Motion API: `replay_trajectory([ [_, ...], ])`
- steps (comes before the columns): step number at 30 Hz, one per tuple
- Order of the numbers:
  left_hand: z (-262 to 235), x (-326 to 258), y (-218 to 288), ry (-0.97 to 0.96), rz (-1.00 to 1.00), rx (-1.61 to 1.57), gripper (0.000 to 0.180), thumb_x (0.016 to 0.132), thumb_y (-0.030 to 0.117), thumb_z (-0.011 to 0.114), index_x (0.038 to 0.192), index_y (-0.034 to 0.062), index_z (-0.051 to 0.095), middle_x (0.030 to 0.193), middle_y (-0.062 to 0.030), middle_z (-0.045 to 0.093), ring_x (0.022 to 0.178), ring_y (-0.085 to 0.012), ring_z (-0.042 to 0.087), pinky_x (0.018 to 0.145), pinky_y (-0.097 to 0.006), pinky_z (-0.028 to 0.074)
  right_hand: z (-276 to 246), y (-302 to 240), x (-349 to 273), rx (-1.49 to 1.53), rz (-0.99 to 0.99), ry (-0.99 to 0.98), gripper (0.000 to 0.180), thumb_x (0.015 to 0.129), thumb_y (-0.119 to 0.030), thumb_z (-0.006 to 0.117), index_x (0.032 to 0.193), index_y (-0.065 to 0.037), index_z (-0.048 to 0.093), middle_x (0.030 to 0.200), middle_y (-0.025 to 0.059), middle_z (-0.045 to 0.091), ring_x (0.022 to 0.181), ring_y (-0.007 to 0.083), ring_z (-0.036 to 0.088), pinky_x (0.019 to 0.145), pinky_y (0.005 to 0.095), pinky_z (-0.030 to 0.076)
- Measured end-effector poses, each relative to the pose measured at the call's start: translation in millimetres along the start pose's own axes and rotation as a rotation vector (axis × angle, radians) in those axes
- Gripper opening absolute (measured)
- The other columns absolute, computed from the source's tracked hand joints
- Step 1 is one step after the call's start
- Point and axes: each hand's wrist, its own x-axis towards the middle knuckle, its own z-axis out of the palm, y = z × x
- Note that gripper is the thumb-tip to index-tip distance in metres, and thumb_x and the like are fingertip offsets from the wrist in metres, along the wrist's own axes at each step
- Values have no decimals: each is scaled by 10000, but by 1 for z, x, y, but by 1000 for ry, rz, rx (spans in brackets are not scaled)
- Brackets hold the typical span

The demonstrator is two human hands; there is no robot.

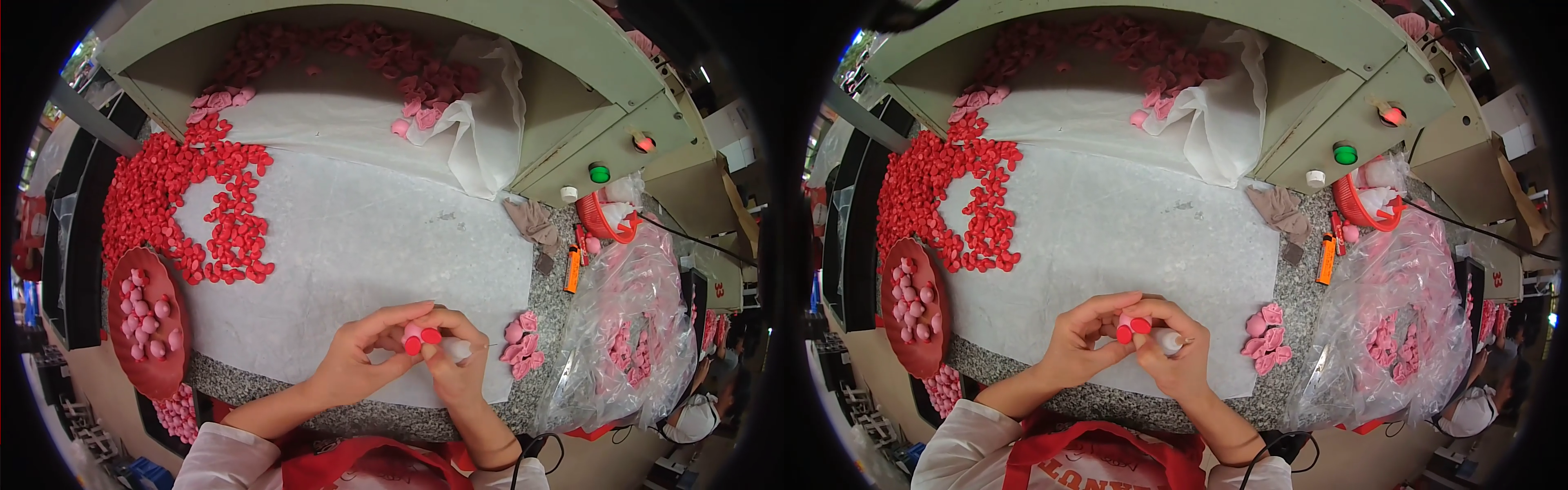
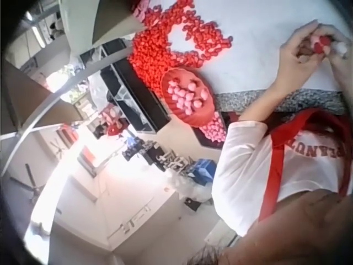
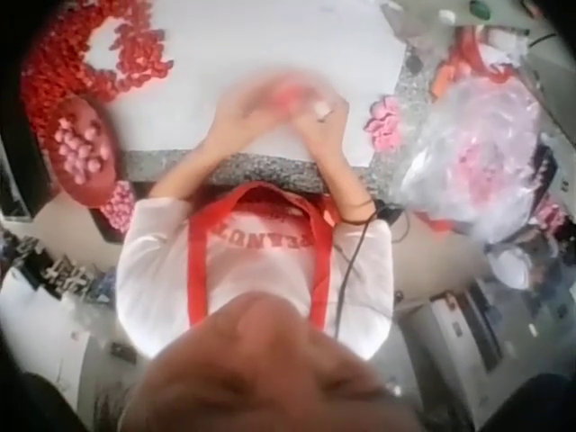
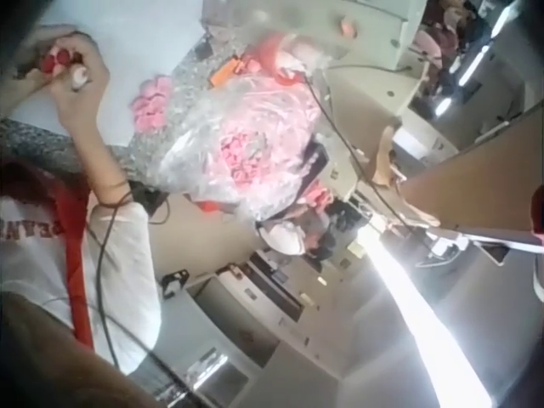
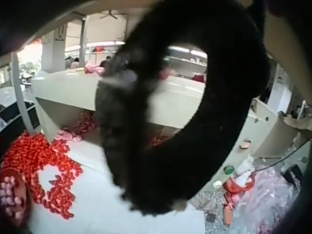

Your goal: Applying glue to white plastic base pieces and attaching pink flower-shaped components to assemble decorative items.

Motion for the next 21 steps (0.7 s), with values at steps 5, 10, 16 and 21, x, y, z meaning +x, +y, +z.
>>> replay_trajectory([
  [5, -1, -2, 2, -3, 6, 176, 516, 745, -95, 578, 1231, 1, 432, 1015, -80, 584, 884, -127, 576, 773, -249, 473, 0, -1, -1, -40, 42, -26, 199, 738, -67, 568, 916, 20, 554, 852, 64, 580, 772, 104, 518, 704, 232, 414],
  [10, -2, -4, 1, 57, 33, 194, 469, 741, -93, 584, 1191, -5, 482, 949, -74, 613, 841, -117, 587, 729, -234, 475, 3, -1, 0, -61, 38, -30, 190, 729, -31, 541, 912, 17, 555, 844, 59, 576, 764, 98, 511, 706, 226, 408],
  [16, -2, -4, -1, 81, 42, 218, 449, 742, -90, 588, 1174, -2, 504, 952, -81, 619, 818, -115, 593, 714, -229, 477, 3, 4, 0, -54, 21, -47, 237, 675, 45, 502, 901, 8, 564, 842, 38, 569, 740, 77, 490, 680, 206, 397],
  [21, 0, -4, -1, 91, 46, 194, 447, 741, -90, 590, 1171, -1, 507, 939, -76, 621, 812, -112, 593, 705, -224, 478, 3, 1, -1, -82, 36, -29, 189, 700, 16, 514, 883, 14, 561, 816, 49, 574, 757, 90, 506, 705, 217, 403],
])
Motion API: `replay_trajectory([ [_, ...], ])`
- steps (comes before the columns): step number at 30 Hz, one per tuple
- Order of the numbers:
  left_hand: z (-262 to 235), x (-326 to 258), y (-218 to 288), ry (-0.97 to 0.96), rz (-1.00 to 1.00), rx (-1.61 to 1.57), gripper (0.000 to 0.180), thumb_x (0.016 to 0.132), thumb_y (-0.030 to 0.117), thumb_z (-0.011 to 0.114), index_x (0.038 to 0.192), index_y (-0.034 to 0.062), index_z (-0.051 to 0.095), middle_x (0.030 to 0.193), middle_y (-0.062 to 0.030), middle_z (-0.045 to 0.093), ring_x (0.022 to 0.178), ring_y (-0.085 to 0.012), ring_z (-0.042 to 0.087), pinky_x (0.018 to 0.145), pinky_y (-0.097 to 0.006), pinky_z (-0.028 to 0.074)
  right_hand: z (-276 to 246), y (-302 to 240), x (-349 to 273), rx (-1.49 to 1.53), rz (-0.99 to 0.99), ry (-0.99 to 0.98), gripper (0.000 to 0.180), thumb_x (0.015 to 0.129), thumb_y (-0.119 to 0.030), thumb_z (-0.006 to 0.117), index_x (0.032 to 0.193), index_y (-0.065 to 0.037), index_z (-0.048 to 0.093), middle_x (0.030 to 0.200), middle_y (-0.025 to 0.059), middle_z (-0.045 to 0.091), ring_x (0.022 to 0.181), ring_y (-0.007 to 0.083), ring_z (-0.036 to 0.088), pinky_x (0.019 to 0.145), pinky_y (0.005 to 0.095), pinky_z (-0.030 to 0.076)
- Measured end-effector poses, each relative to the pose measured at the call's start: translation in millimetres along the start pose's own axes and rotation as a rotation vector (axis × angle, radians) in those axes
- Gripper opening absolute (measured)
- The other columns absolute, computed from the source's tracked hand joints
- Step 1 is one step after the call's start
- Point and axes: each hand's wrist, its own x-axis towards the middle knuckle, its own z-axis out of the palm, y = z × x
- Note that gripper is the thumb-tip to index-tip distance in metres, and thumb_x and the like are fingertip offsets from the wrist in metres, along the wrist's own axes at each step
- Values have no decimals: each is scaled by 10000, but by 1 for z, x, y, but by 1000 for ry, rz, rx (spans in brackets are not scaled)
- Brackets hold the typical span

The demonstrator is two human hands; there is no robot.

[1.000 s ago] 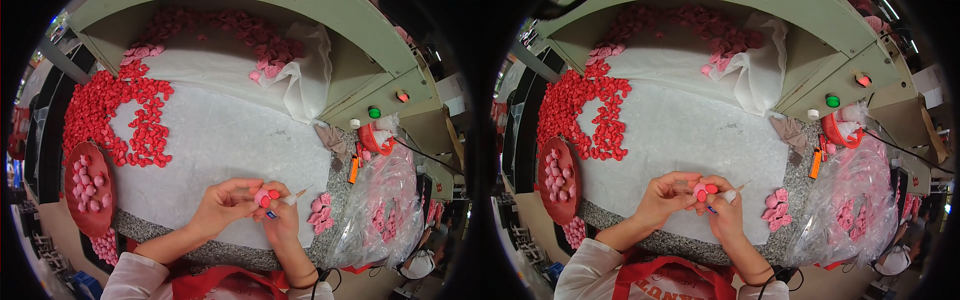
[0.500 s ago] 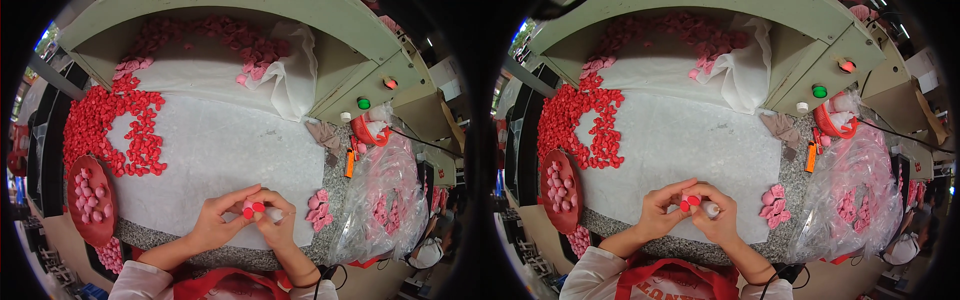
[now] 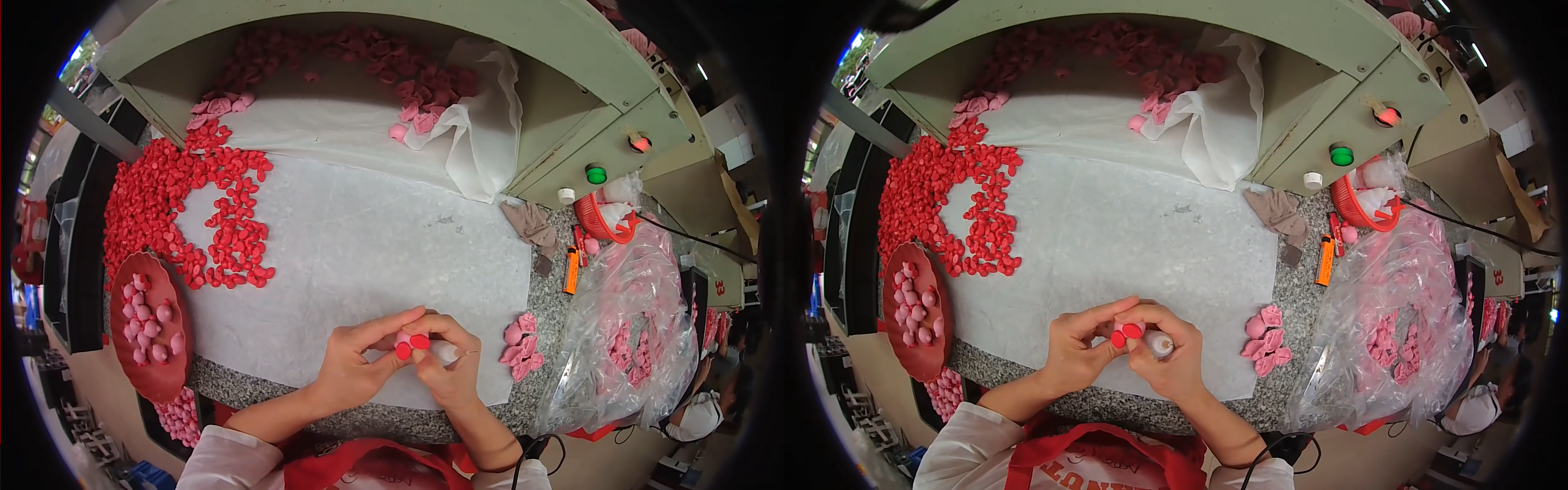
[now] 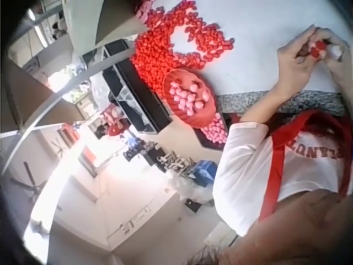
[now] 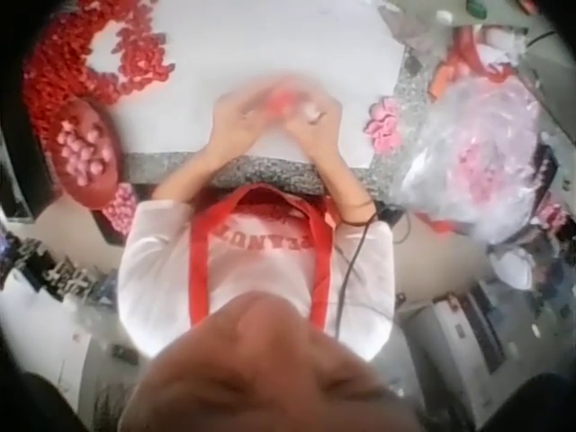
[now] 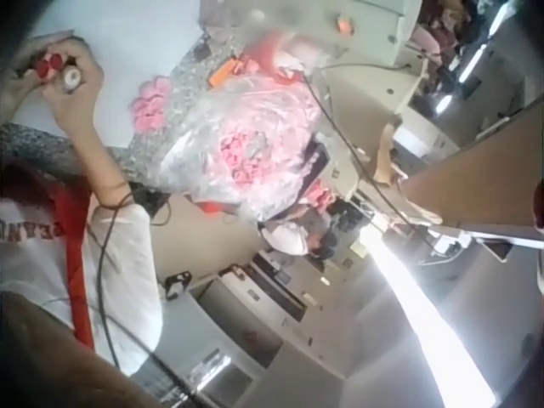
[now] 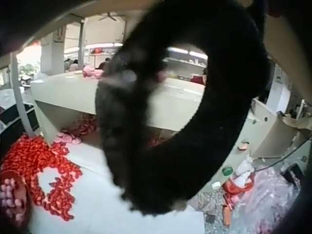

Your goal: Applying glue to white plastic base pieces and attaching pink flower-shaped components to assemble decorative items.

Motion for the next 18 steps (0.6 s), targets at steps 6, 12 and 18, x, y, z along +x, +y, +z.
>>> replay_trajectory([
  [6, 0, -1, -1, -2, -20, -18, 463, 734, -103, 591, 1177, -4, 499, 946, -73, 617, 835, -112, 586, 719, -229, 475, 0, -1, 1, 2, 10, -2, 185, 690, 33, 509, 866, 15, 564, 804, 50, 574, 747, 95, 512, 704, 220, 405],
  [12, -22, 16, 8, -266, -209, -509, 502, 751, -51, 593, 1226, -5, 437, 1019, -120, 592, 966, -175, 560, 795, -306, 464, -11, -10, 5, -68, -70, -51, 228, 661, 82, 499, 866, 12, 571, 843, 84, 584, 750, 111, 528, 678, 238, 428],
  [18, -26, 15, -3, -316, -288, -630, 539, 777, -14, 576, 1274, 33, 371, 1130, -146, 531, 1007, -204, 540, 827, -318, 461, -8, -21, 7, -98, -34, -185, 307, 665, 118, 513, 955, 26, 552, 988, 174, 584, 769, 147, 566, 619, 239, 459],
])
